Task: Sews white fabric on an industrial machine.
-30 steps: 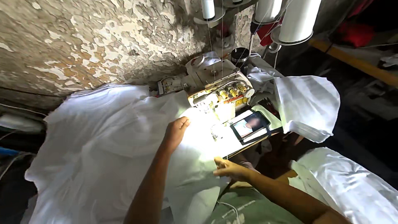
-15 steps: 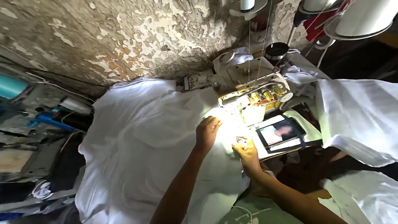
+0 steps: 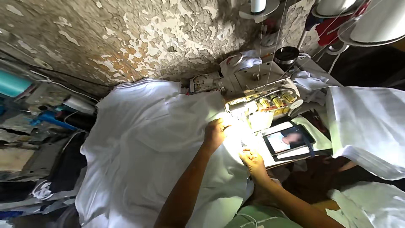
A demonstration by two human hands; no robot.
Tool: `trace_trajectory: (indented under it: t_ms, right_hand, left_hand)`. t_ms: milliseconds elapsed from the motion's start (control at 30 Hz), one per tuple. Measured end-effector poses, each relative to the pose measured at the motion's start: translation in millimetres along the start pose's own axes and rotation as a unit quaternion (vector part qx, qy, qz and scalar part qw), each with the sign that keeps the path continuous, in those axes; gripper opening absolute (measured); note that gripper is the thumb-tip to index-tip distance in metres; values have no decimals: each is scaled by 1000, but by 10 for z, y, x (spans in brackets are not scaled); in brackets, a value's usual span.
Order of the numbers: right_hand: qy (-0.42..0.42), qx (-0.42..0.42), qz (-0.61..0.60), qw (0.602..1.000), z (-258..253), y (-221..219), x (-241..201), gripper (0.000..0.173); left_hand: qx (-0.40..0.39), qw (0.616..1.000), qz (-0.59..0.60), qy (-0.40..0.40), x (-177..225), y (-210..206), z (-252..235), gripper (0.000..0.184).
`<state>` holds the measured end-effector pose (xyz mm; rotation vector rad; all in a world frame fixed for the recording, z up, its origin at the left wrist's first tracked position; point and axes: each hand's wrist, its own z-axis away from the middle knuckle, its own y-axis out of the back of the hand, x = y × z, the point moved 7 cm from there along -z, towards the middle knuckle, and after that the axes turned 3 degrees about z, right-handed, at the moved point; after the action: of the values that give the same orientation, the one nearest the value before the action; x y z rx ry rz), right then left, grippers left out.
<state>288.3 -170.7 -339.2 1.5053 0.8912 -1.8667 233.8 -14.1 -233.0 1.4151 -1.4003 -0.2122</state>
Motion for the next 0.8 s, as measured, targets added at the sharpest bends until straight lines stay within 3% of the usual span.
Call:
trace_trajectory:
  t_ms: [433, 667, 733, 800]
  right_hand:
    - [7, 0, 11, 1000, 49, 69, -1, 3]
    - [6, -18, 13, 1000, -6, 51, 22, 9]
    - [24, -14, 32, 999, -16, 73, -5, 8]
    - [60, -9, 78, 995, -16, 108, -34, 10]
  left_hand:
    - [1, 1000, -11, 15, 145, 15, 65, 6]
    - [-77, 988, -6, 136, 110, 8, -40, 14]
    - [-52, 992, -18, 116, 152, 4, -28, 12]
    - [-1, 997, -68, 24, 274, -18, 68, 10]
